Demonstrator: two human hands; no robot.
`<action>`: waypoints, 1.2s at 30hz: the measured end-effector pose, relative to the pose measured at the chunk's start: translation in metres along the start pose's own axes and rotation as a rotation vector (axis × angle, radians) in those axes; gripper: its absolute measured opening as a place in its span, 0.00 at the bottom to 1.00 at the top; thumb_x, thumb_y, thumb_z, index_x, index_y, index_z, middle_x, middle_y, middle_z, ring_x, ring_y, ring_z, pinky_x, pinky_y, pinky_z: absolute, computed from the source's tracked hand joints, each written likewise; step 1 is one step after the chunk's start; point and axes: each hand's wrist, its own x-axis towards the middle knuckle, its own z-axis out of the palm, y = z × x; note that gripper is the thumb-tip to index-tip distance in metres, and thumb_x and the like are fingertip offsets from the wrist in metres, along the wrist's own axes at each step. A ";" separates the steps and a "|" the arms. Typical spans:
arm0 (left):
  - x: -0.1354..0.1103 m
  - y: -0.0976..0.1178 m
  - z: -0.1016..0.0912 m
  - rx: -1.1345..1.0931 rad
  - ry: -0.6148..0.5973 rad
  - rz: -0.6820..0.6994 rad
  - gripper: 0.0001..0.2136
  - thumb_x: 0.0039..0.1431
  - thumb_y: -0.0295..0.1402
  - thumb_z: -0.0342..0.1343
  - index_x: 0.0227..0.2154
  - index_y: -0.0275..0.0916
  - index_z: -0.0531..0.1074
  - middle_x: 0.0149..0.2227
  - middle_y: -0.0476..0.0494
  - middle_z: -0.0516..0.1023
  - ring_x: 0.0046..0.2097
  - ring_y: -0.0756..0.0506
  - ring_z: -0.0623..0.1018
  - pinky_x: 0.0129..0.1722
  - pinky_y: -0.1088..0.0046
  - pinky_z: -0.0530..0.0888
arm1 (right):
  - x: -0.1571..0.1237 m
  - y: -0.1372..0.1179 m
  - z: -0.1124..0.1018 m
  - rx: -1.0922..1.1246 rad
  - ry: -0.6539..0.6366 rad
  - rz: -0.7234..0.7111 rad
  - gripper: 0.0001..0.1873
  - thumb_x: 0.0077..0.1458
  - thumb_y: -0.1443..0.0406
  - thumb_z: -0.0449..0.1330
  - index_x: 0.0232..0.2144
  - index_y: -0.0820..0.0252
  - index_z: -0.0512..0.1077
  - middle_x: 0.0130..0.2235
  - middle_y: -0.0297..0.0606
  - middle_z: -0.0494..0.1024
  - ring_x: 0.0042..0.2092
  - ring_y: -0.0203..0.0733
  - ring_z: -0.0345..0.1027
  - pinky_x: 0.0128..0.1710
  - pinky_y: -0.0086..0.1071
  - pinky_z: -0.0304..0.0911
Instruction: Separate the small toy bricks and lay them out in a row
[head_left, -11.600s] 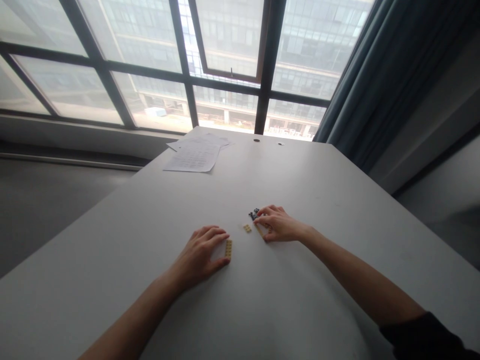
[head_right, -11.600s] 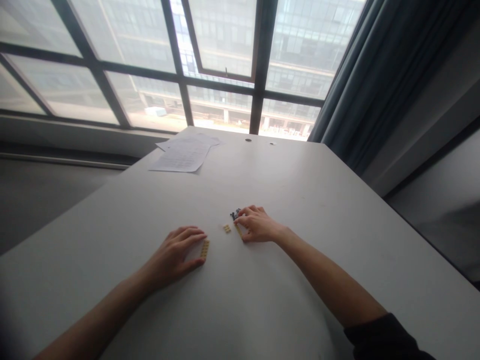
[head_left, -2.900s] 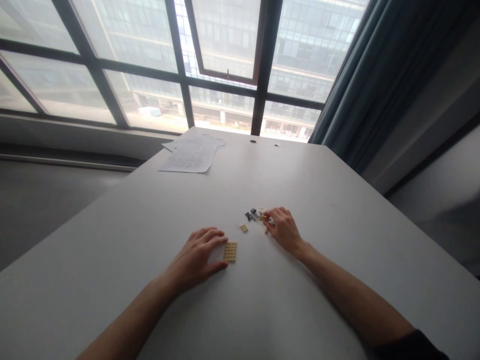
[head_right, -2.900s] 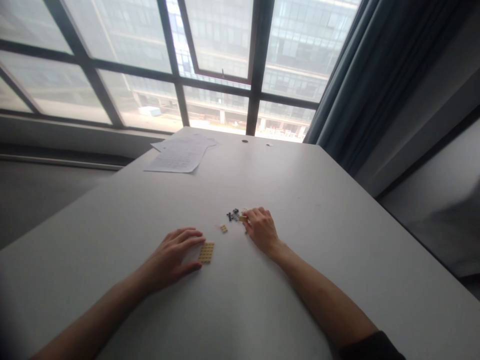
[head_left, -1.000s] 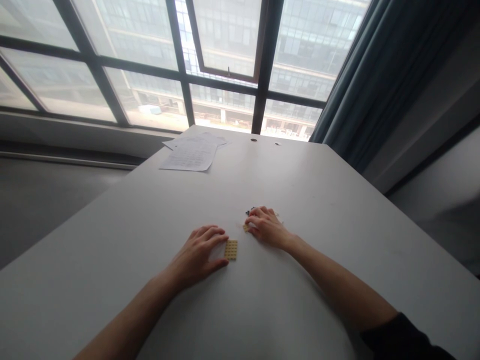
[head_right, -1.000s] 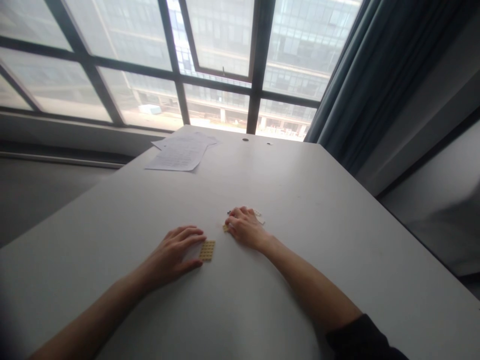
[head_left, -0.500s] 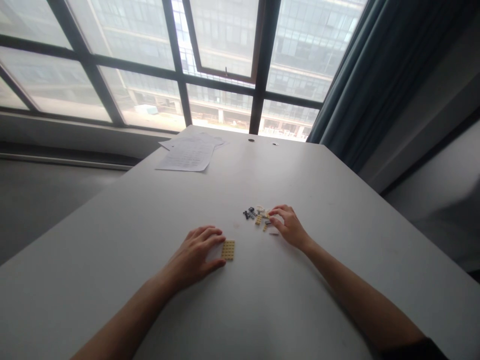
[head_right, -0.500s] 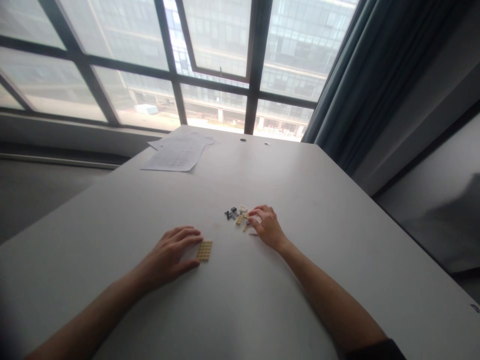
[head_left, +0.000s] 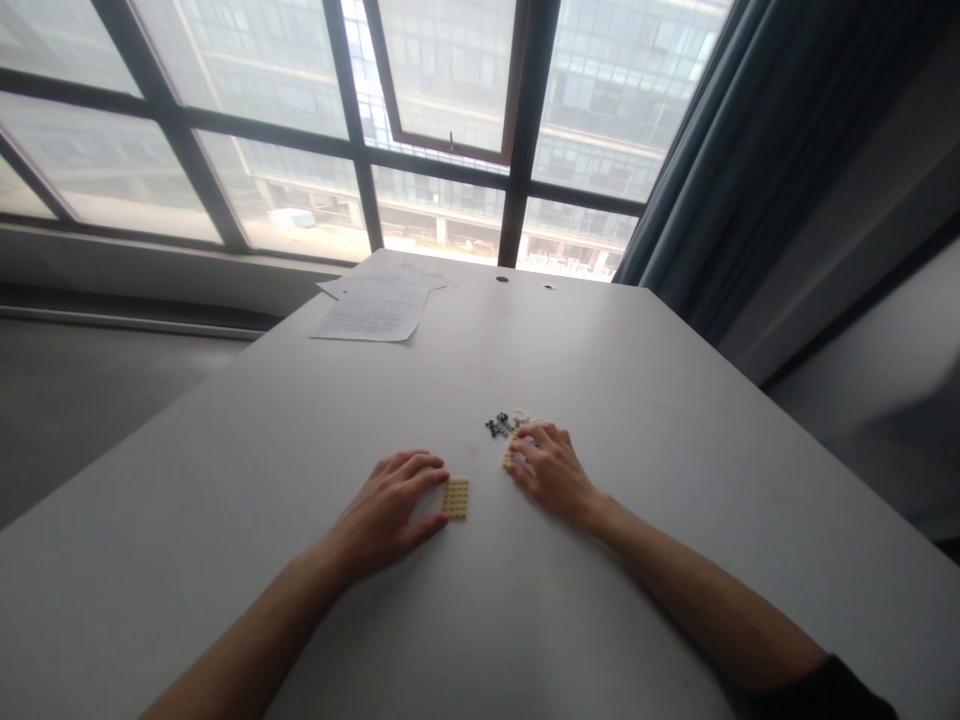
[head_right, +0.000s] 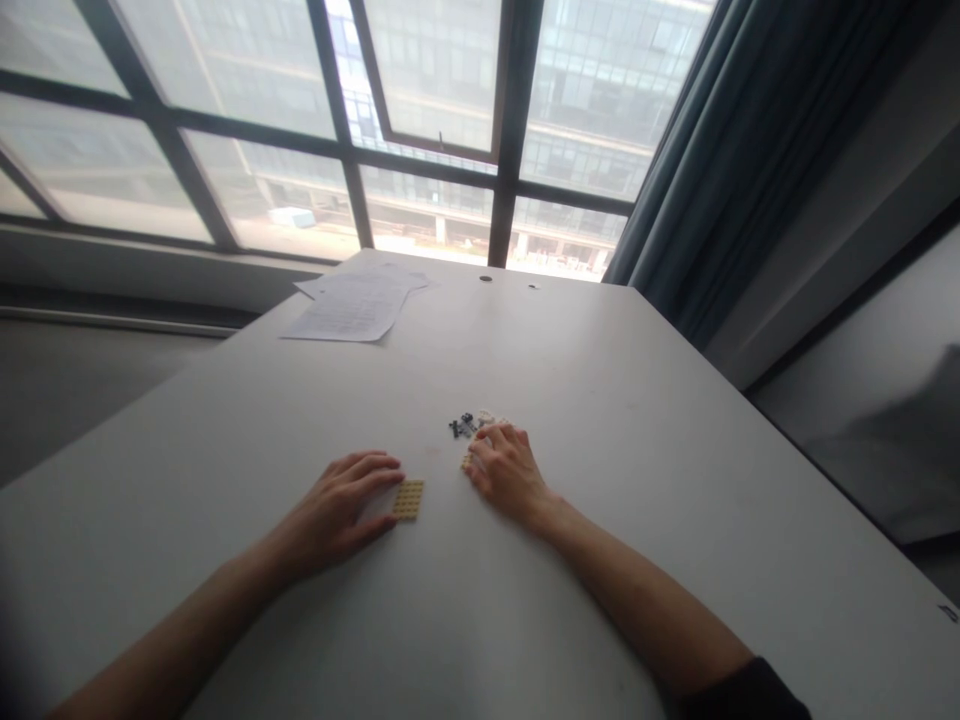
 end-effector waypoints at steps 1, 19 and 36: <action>0.000 0.000 0.000 -0.003 0.000 0.002 0.18 0.56 0.43 0.55 0.49 0.45 0.70 0.53 0.42 0.71 0.57 0.38 0.66 0.56 0.59 0.62 | 0.001 -0.003 0.001 0.009 -0.003 0.000 0.13 0.55 0.63 0.61 0.43 0.57 0.73 0.49 0.43 0.71 0.54 0.49 0.58 0.54 0.44 0.52; -0.001 -0.003 0.004 -0.005 0.021 0.007 0.18 0.55 0.45 0.57 0.47 0.46 0.71 0.52 0.43 0.72 0.57 0.39 0.66 0.56 0.59 0.62 | 0.000 -0.041 0.014 0.126 -0.156 -0.126 0.18 0.55 0.58 0.61 0.47 0.56 0.71 0.51 0.41 0.70 0.53 0.49 0.57 0.54 0.45 0.49; -0.001 -0.006 0.008 -0.011 0.037 0.016 0.20 0.53 0.47 0.59 0.46 0.46 0.72 0.52 0.42 0.72 0.57 0.38 0.66 0.55 0.58 0.63 | 0.003 -0.045 0.015 0.158 -0.167 -0.115 0.25 0.50 0.51 0.63 0.48 0.55 0.70 0.51 0.41 0.70 0.54 0.50 0.56 0.55 0.45 0.48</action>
